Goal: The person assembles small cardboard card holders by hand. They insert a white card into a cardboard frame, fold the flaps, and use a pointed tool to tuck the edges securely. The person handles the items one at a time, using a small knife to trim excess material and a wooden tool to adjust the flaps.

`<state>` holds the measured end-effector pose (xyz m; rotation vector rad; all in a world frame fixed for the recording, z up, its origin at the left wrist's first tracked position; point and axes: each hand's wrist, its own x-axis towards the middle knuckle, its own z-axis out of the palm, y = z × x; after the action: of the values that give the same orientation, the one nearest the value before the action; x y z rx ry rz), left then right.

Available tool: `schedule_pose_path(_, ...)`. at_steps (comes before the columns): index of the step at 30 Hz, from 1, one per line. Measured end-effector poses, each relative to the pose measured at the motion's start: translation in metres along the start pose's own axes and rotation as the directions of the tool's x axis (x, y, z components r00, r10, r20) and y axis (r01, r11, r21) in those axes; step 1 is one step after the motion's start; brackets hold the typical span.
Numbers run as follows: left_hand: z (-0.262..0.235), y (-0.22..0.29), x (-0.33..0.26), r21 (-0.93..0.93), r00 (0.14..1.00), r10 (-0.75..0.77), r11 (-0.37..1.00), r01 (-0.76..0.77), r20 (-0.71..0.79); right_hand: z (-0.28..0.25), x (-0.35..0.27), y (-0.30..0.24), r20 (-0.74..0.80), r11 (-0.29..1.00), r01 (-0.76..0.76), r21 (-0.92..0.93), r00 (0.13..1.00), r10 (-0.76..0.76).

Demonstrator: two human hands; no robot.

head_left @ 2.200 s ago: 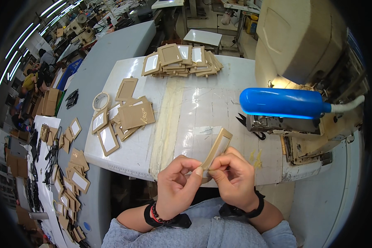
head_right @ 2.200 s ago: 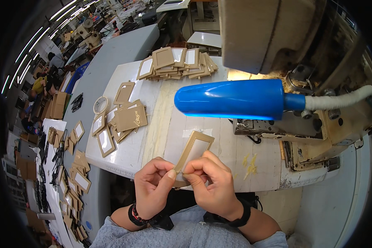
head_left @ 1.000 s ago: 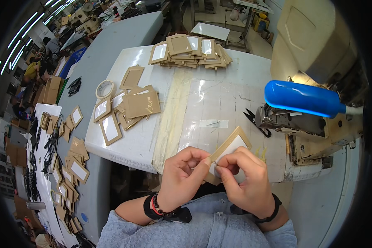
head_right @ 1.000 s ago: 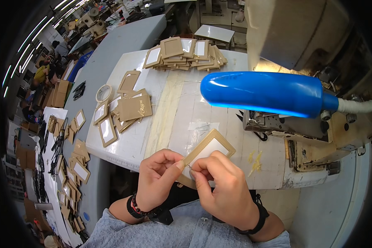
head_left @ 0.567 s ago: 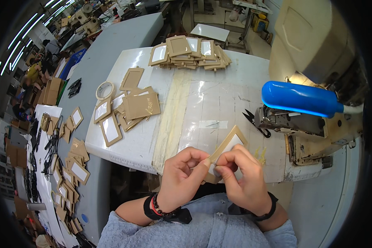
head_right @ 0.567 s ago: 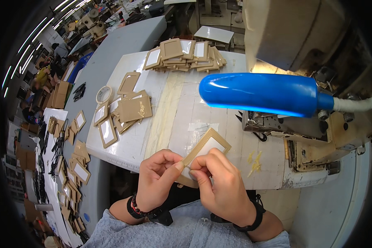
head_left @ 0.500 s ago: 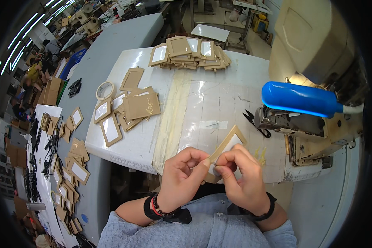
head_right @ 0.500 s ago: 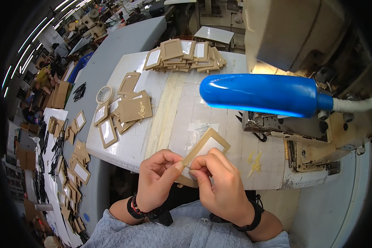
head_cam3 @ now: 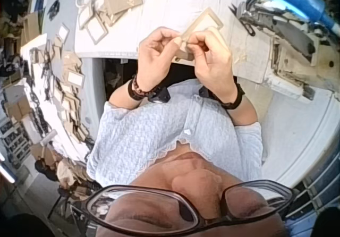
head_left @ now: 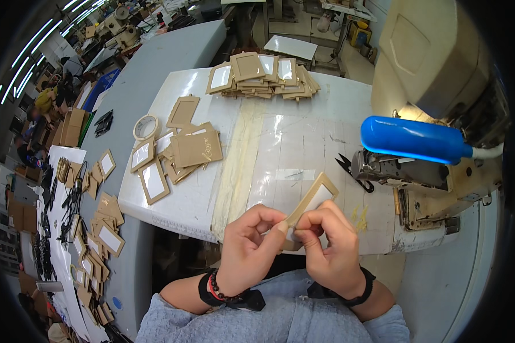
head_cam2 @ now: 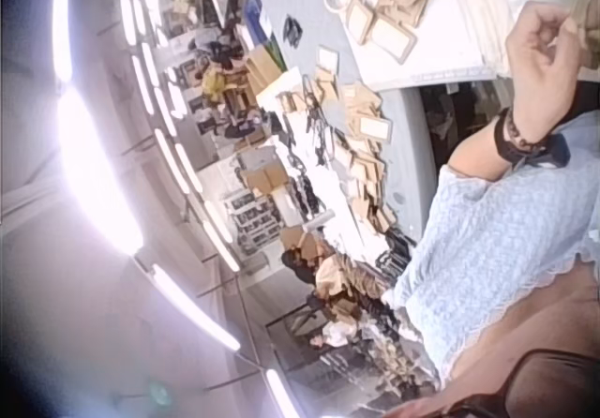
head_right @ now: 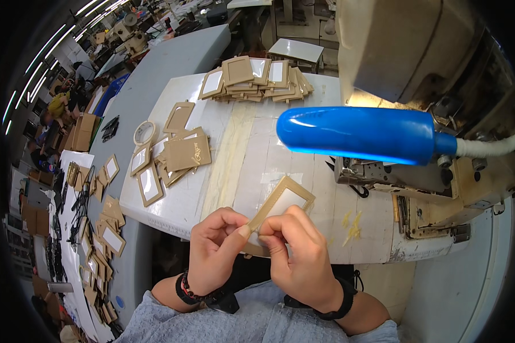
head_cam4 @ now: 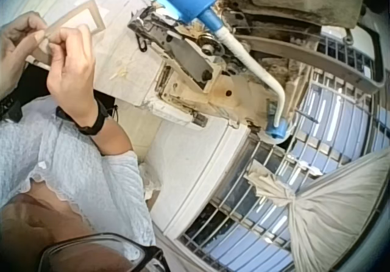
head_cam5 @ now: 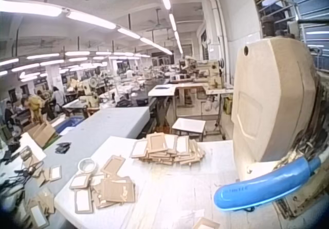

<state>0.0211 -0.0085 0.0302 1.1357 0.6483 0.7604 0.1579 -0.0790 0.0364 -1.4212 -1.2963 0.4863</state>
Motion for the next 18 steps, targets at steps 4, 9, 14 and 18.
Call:
schedule_pose_path(4, -0.0004, -0.0026, -0.0001, -0.012, 1.0, -0.007, 1.0, 0.007, 0.009, -0.0016, 0.0001, 0.0007, 0.012, 1.0, 0.0, 0.0, 1.0, 0.0)
schedule_pose_path(9, -0.0007, -0.006, 0.0, -0.028, 1.0, -0.014, 1.0, 0.014, 0.011, -0.0028, -0.0019, -0.0003, 0.017, 1.0, -0.012, -0.006, 1.0, 0.012)
schedule_pose_path(14, 0.0, -0.0053, -0.0005, -0.023, 1.0, -0.028, 0.999, 0.028, 0.014, -0.0032, -0.004, -0.002, 0.01, 0.999, -0.041, -0.003, 0.999, 0.041)
schedule_pose_path(18, -0.0009, -0.005, -0.0007, -0.025, 0.999, -0.032, 0.999, 0.033, 0.027, -0.005, -0.0043, -0.0038, 0.022, 0.999, -0.044, -0.027, 0.999, 0.044)
